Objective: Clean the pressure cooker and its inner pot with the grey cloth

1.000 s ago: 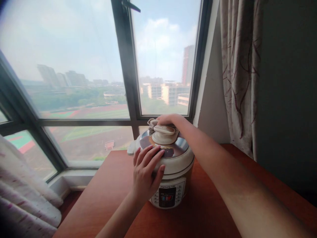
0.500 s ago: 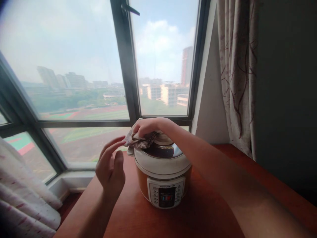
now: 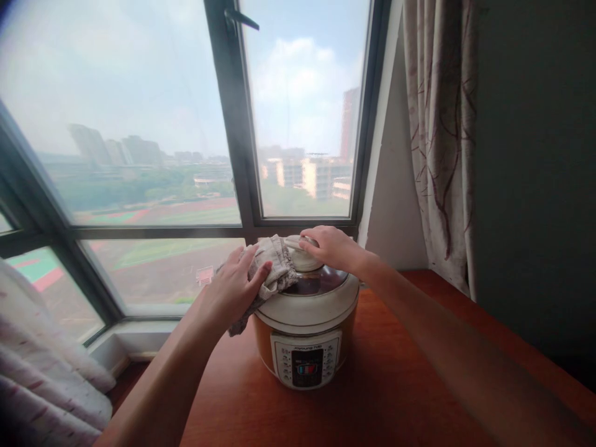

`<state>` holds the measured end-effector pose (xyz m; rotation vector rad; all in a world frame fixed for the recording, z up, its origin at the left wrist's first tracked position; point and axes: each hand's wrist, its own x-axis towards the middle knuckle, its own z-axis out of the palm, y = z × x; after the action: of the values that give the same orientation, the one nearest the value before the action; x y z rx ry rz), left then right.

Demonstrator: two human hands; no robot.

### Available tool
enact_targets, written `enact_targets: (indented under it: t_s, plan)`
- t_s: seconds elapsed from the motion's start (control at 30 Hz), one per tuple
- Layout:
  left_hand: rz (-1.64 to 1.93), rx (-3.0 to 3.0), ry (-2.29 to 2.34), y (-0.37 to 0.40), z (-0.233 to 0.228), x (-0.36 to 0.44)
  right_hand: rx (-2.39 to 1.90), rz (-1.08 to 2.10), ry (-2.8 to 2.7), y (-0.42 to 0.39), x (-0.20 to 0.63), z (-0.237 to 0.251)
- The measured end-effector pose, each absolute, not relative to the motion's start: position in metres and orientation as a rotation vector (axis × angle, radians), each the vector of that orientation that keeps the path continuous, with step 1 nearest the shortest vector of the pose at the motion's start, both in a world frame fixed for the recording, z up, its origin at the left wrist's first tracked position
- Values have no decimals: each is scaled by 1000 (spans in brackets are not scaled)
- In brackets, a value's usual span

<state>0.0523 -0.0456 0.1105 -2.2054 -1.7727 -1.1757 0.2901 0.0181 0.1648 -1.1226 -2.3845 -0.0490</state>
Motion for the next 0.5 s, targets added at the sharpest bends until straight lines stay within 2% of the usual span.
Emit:
enact_targets:
  t_s: [0.2,0.5]
  plan:
    - [-1242,-2410,-1781,-63,97,40,-1074,-62,-2339,15,288,153]
    - [-1451,-2968,-1641,26,138,49,-1122,-149,-2370,15,286,156]
